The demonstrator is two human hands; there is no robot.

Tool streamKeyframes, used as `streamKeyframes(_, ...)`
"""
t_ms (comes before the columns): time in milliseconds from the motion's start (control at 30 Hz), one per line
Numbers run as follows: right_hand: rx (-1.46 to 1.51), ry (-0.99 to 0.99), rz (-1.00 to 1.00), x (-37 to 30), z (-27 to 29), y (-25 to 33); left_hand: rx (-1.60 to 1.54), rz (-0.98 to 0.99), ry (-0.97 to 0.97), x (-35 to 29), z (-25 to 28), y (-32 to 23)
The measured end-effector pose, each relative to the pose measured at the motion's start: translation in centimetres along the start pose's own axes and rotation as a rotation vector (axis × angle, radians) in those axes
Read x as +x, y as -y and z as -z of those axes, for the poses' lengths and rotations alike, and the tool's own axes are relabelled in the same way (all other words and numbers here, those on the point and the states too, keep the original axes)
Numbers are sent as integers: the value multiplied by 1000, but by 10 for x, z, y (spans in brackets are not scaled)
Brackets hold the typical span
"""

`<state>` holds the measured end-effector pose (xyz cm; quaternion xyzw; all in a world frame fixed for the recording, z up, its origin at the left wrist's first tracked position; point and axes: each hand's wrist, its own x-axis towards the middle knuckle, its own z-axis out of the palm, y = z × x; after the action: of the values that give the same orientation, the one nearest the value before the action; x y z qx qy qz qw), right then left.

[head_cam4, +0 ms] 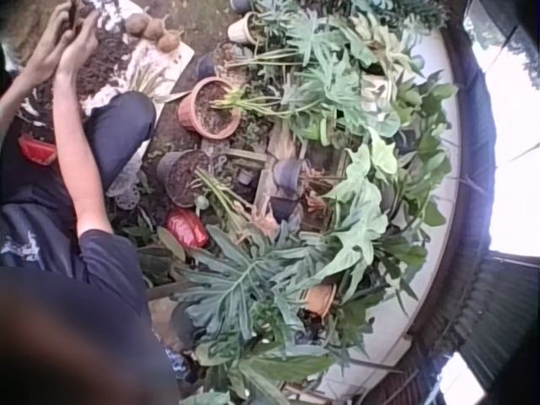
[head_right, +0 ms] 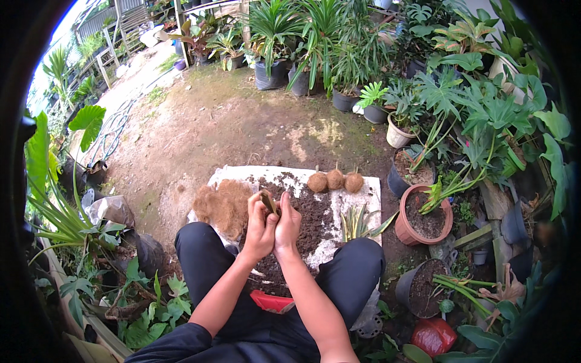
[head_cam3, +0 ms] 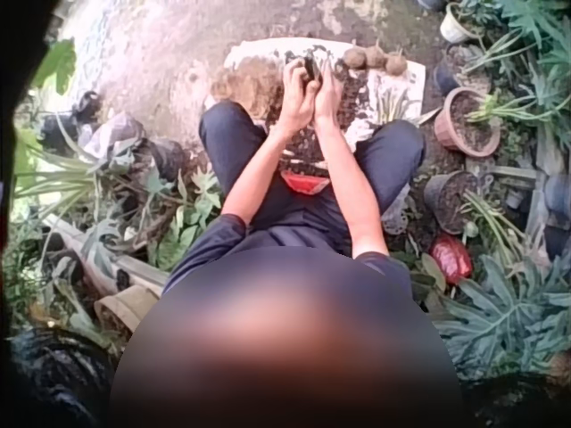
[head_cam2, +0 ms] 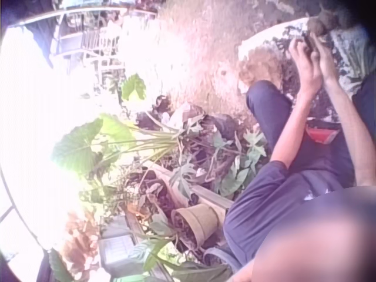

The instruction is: The person sits cross-legged and repeatedly wraps small plant cuttings with soil and fibrous material by hand. The person forms compact soil balls around each cutting and places them on a white sheet.

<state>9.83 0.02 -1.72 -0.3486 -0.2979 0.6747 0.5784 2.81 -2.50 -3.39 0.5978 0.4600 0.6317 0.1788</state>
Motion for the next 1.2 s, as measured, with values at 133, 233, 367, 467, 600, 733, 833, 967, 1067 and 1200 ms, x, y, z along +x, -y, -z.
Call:
streamKeyframes(133,-55,53,55,4,5,-2,50,-28,72,-3,2,-4)
streamKeyframes(233,-84,115,44,4,6,3,16,-52,-5,-2,2,-6)
streamKeyframes(367,138,240,61,-1,-3,4,-69,-79,-147,0,-1,-3)
streamKeyframes(467,-145,302,121,-4,-10,-2,-202,110,-244,-6,-2,0)
streamKeyframes(600,-165,345,210,-6,-6,-7,-253,22,-338,-8,-6,4)
streamKeyframes(733,-222,347,171,-4,0,-6,-254,-48,-298,-6,-4,4)
streamKeyframes(833,-158,346,172,-3,-4,-5,-123,-74,-301,-3,-1,2)
streamKeyframes(967,-185,403,243,-9,-13,-5,-150,32,-390,4,-3,-5)
streamKeyframes(1067,-658,484,533,-12,-10,1,-621,339,-487,10,6,-7)
streamKeyframes(1200,-524,298,476,1,-8,6,-1101,551,-489,15,17,-8)
